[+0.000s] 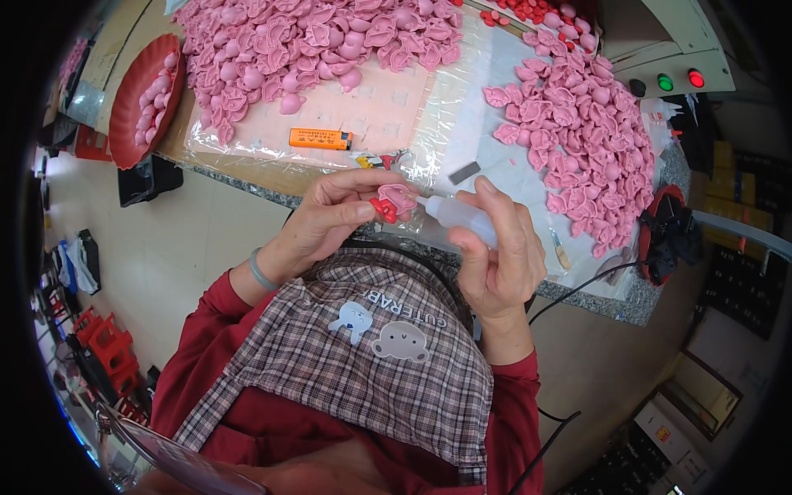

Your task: Assembling artificial flowers by gluing pink petals onto red centers at a factory workbench.

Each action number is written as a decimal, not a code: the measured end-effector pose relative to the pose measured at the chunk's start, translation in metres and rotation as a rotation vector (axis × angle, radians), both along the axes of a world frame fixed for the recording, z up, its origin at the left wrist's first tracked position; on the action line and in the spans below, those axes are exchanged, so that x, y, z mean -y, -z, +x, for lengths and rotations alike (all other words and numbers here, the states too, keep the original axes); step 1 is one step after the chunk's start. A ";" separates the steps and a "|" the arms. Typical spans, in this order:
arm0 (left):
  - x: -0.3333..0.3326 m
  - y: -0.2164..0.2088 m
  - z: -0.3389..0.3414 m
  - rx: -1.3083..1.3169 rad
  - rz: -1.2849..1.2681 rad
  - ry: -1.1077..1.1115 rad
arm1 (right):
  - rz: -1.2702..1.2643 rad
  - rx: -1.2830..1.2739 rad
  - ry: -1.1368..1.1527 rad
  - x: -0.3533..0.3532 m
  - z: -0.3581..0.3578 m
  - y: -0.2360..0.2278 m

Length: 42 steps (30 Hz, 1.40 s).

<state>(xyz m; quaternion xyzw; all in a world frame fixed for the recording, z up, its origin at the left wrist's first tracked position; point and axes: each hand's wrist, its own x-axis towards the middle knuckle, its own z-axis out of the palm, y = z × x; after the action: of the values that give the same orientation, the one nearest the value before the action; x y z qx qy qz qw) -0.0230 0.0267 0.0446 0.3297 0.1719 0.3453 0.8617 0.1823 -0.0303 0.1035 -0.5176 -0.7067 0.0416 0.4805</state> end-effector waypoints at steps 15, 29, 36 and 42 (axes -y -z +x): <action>0.000 0.004 0.000 0.010 0.003 -0.021 | 0.036 0.053 0.015 0.002 0.000 0.001; -0.001 -0.002 -0.001 -0.030 0.007 -0.098 | 0.048 0.166 0.010 0.000 -0.001 -0.005; -0.002 -0.001 0.000 -0.031 0.046 -0.141 | 0.054 0.188 0.021 0.000 -0.001 -0.005; -0.002 0.000 0.000 -0.031 0.048 -0.146 | 0.053 0.184 0.028 0.000 0.000 -0.004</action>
<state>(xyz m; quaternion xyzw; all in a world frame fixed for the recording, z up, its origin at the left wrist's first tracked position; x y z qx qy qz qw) -0.0231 0.0290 0.0450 0.3424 0.2006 0.4060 0.8232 0.1820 -0.0299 0.1071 -0.5164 -0.7413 -0.0314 0.4276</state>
